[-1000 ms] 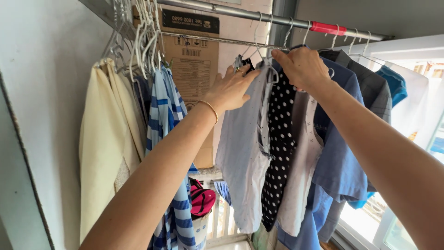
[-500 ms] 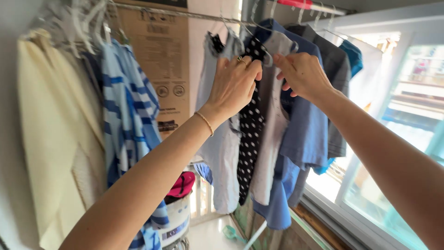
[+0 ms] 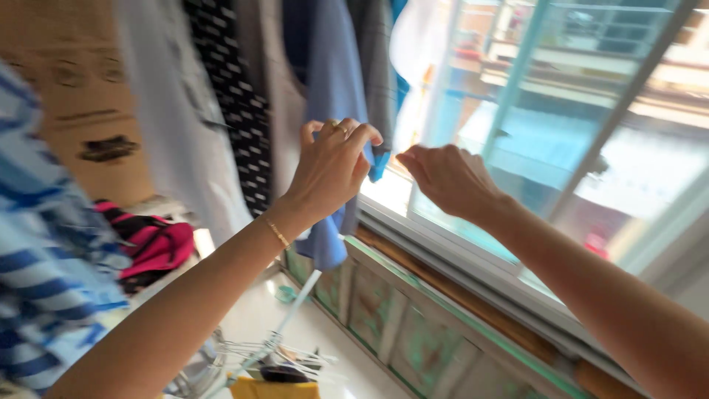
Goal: Hanging several pieces of laundry including a white tank top, a beige shirt, and checkered pants onto hangers and placing them on a drying rack.
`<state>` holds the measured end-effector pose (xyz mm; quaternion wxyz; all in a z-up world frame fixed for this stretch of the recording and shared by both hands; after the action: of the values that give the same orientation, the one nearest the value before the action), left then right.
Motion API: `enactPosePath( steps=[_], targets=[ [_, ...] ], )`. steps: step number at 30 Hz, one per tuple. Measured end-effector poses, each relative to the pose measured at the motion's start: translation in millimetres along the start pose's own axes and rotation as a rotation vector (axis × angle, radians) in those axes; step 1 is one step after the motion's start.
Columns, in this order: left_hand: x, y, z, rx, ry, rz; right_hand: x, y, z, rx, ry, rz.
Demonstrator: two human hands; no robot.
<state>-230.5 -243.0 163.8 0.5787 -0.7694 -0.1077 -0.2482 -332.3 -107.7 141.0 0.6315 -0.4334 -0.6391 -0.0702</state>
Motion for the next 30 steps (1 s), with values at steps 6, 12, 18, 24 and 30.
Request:
enactPosePath(
  steps=[6, 12, 18, 24, 30],
  targets=[
    [-55, 21, 70, 0.047, 0.259, -0.137, -23, 99, 58, -0.13, -0.064, -0.072],
    [-112, 48, 160, 0.154, 0.549, -0.322, -33, 196, 110, -0.35, -0.176, -0.138],
    [-139, 65, 261, 0.147, 0.811, -0.388, -14, 286, 152, -0.581, -0.239, -0.135],
    [-158, 78, 358, 0.267, 1.147, -0.537, 9, 382, 194, -0.758, -0.275, -0.049],
    [-165, 80, 461, 0.15, 1.385, -0.687, 34, 478, 228, -0.902, -0.269, 0.087]
  ],
)
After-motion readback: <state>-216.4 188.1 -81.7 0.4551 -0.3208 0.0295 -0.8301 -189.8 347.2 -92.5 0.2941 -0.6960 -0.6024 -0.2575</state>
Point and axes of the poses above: each hand's wrist, its own y-axis away from the middle knuckle, its own x-axis out of the back of the hand, z = x × y, the point moved 7 cm from there along -y, towards the middle knuckle, and after that the axes turned 1 degree about z, right-handed, at the moved point
